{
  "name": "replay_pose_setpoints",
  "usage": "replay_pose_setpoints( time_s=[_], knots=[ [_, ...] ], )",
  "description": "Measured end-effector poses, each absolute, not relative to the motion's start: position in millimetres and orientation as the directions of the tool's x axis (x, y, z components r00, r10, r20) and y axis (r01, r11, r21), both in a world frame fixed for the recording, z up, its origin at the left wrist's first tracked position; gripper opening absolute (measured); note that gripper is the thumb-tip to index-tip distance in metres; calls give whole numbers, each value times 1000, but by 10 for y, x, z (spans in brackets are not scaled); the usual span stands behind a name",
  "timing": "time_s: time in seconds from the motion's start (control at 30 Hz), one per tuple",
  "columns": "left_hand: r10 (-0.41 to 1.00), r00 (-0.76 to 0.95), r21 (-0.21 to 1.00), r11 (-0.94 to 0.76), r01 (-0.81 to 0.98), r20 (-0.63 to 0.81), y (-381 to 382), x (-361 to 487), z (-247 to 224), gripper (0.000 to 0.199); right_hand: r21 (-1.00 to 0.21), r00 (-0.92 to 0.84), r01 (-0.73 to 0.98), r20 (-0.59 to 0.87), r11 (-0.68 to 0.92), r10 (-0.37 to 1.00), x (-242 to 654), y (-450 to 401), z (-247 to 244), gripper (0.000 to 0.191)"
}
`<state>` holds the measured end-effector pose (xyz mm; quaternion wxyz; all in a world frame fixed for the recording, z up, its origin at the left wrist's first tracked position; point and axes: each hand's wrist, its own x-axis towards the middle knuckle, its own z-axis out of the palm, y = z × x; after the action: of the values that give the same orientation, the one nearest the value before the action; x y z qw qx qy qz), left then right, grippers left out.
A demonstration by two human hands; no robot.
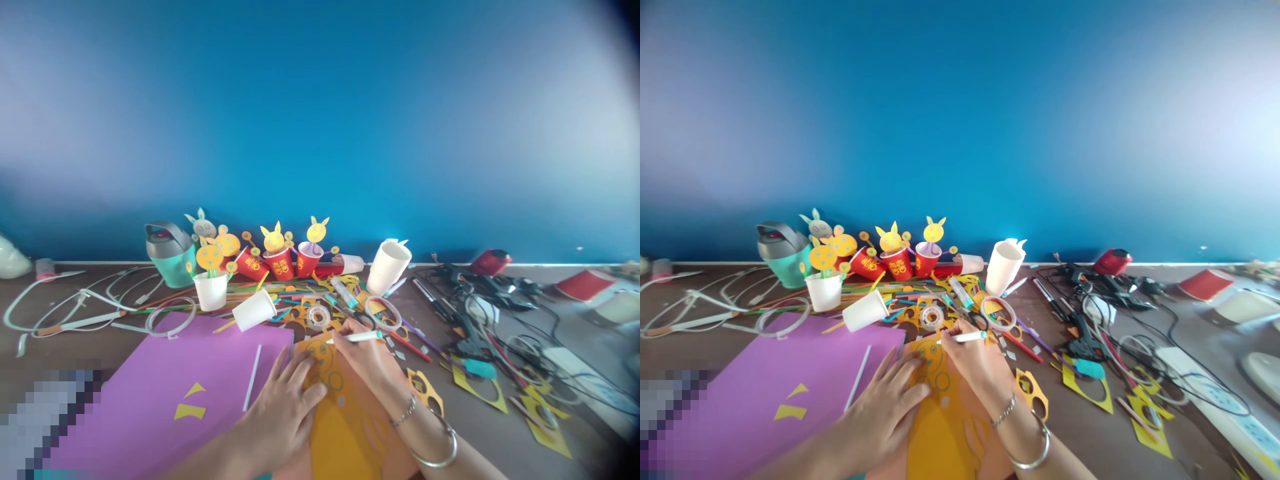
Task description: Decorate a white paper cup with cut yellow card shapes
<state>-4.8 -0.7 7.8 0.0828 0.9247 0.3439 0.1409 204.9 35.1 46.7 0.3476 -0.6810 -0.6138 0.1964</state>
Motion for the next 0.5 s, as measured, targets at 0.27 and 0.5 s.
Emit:
replay_pose_setpoints(
  time_s=[0.27,0.5],
  knots=[
    [660,722,263,-748,609,206,-15,-53,72,33,-619,161,777,26,-110,987,1986,336,571,21],
    [657,723,264,-752,604,216,-11,-49,85,34,-616,141,782,35,-90,989,2025,353,511,21]
  ],
)
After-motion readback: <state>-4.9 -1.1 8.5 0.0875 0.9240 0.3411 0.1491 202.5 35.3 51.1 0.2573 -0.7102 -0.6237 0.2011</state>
